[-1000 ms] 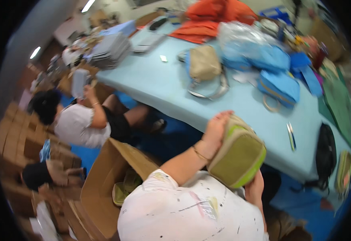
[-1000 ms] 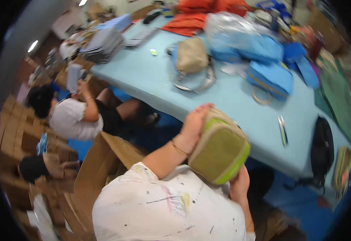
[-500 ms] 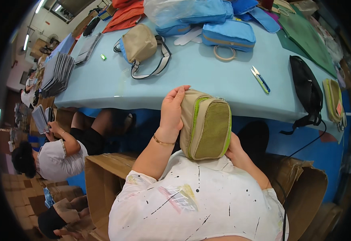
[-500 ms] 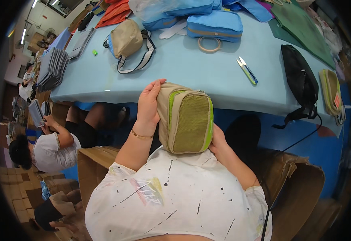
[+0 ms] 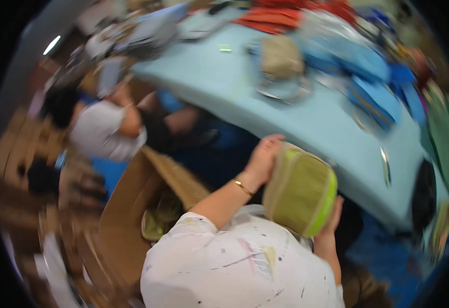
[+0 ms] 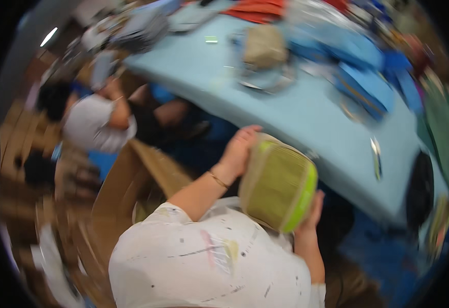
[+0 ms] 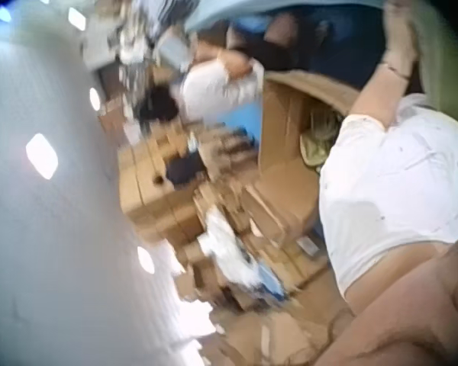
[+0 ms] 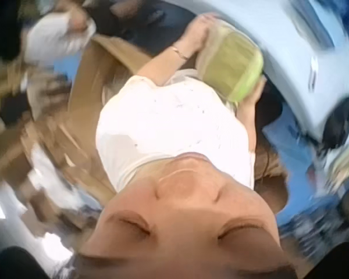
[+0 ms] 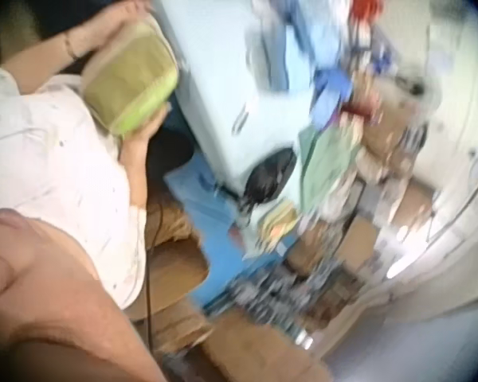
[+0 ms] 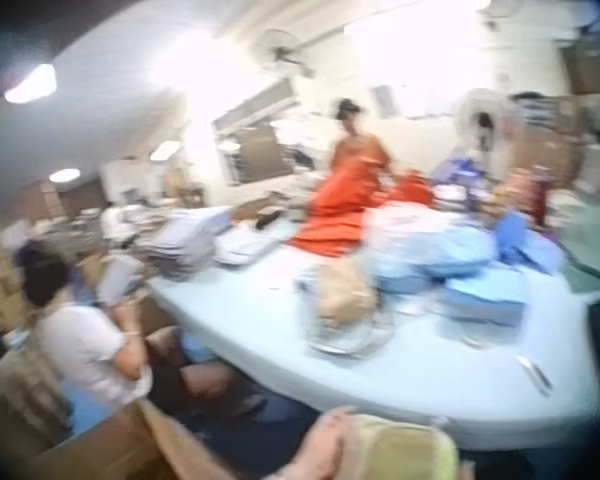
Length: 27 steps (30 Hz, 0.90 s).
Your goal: The person shapes small pouches by hand, turns them right side out, and trims loose threads using small snips.
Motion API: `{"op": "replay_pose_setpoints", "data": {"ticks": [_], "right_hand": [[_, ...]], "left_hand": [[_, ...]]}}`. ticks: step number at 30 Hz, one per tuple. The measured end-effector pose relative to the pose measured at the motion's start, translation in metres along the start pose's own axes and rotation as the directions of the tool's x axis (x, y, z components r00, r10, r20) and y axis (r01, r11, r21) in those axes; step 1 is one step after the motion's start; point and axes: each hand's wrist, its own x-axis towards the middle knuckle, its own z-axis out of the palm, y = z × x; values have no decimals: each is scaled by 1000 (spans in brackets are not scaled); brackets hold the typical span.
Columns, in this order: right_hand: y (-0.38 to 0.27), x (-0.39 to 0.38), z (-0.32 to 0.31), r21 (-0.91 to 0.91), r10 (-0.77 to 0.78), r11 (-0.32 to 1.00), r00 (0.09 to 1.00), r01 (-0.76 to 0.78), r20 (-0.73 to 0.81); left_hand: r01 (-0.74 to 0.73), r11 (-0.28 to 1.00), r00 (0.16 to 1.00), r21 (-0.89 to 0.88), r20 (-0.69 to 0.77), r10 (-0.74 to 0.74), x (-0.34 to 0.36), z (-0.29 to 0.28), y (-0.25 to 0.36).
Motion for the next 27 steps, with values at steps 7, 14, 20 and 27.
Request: {"op": "replay_pose_setpoints", "data": {"ticks": [7, 14, 20, 27], "right_hand": [[10, 27, 42, -208, -80, 973, 993, 96, 87], [45, 39, 23, -471, 20, 881, 989, 51, 145], [46, 19, -4, -412, 195, 894, 981, -178, 0], [25, 33, -29, -225, 84, 966, 978, -126, -189]], "left_hand": [[511, 858, 860, -60, 23, -510, -122, -23, -4], [216, 976, 860, -31, -467, -206, -130, -44, -7], [122, 991, 875, -59, -464, -135, -108, -47, -12], [77, 991, 972, 105, -229, -52, -98, -20, -6]]}}
